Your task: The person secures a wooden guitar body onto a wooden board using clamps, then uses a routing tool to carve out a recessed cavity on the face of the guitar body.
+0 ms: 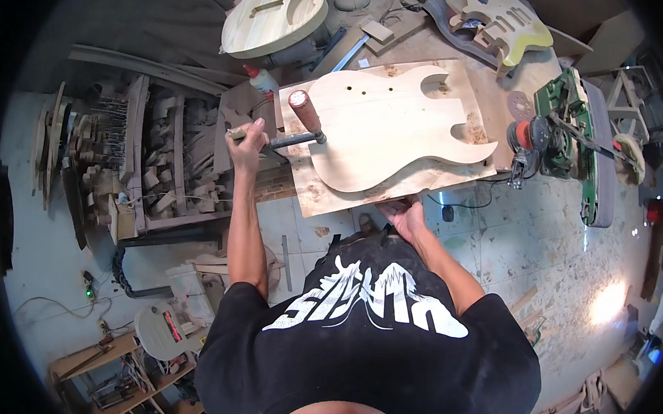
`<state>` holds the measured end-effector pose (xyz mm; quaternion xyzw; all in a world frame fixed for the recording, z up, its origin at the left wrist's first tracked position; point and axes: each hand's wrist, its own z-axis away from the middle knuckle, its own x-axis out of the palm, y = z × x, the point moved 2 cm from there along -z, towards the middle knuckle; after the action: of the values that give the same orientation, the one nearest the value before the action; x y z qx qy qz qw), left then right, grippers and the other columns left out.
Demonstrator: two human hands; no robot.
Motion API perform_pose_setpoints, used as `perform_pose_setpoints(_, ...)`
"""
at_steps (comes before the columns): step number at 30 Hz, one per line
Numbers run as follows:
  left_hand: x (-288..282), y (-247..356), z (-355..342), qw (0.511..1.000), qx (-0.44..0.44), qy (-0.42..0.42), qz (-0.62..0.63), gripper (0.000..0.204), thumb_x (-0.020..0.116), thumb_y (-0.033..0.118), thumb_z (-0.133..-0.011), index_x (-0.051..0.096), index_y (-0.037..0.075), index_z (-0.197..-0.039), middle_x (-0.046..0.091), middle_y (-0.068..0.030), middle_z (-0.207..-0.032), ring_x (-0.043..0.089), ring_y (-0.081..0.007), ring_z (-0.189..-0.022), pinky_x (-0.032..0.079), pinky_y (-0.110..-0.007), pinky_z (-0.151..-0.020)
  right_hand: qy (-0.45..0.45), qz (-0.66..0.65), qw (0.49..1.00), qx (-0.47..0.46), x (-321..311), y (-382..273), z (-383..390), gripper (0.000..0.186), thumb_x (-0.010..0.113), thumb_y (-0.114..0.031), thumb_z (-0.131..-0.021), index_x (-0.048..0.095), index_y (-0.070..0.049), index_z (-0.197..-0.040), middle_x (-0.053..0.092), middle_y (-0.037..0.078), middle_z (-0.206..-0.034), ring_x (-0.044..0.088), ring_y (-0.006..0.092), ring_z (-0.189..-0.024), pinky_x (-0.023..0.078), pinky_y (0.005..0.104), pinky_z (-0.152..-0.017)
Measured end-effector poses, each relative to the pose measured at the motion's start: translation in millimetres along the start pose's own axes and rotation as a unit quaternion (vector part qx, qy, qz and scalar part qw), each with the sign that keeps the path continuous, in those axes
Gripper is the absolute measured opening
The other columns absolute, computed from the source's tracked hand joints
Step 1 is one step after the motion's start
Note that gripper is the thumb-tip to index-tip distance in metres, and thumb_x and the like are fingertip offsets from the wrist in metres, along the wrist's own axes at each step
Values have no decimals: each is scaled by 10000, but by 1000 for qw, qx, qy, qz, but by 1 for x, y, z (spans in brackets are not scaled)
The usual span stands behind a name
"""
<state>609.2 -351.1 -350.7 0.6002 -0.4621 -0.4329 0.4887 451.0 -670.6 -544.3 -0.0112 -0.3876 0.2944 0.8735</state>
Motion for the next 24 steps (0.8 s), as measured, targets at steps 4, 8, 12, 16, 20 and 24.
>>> perform_pose_setpoints(4, -8, -17, -32, 999, -16, 0, 42, 441, 676, 113, -879, 419, 109, -521, 379, 45, -509, 313, -74, -447, 322, -279, -483, -68, -41, 996, 38, -13, 17, -37, 564, 336, -370, -1036, 421, 73, -1374, 492, 341, -1350, 513, 453, -1252, 409, 561, -1102)
perform_pose_setpoints(8, -27, -51, -34, 999, -31, 26, 24, 368, 681, 100, -873, 456, 149, -587, 418, 68, -563, 348, -46, -467, 279, -247, -461, -53, -44, 997, 39, -1, 21, -41, 493, 307, -315, -1030, 464, 24, -1351, 536, 247, -1342, 537, 410, -1219, 409, 571, -1070)
perform_pose_setpoints(12, -34, -67, -24, 999, -21, 13, 47, 392, 641, 96, -886, 441, 121, -549, 390, 43, -521, 349, -66, -460, 275, -244, -467, -34, -32, 999, 27, -12, 27, -53, 476, 311, -307, -1022, 465, -1, -1354, 533, 222, -1351, 519, 393, -1241, 397, 572, -1071)
perform_pose_setpoints(16, -40, -81, -29, 998, -41, 32, 33, 288, 716, 155, -867, 607, 86, -609, 526, 33, -553, 417, -48, -453, 265, -224, -434, -4, -21, 999, 25, -10, 27, -51, 490, 302, -330, -1034, 470, 7, -1346, 562, 222, -1309, 530, 403, -1227, 410, 566, -1061)
perform_pose_setpoints(20, -41, -77, -29, 1000, -12, 4, 12, 305, 723, 173, -883, 625, 90, -607, 528, 44, -551, 437, -48, -442, 294, -229, -414, -33, 18, 999, 5, -13, 32, -58, 574, 356, -381, -1016, 432, 39, -1400, 473, 285, -1417, 474, 431, -1310, 383, 550, -1110)
perform_pose_setpoints(24, -39, -74, -23, 998, 28, 41, 48, 346, 726, 151, -877, 567, 74, -580, 523, 45, -544, 456, -57, -470, 325, -245, -440, -39, 92, 995, 18, -15, 35, -56, 549, 350, -376, -1007, 471, 33, -1353, 538, 246, -1365, 543, 437, -1236, 427, 573, -1053)
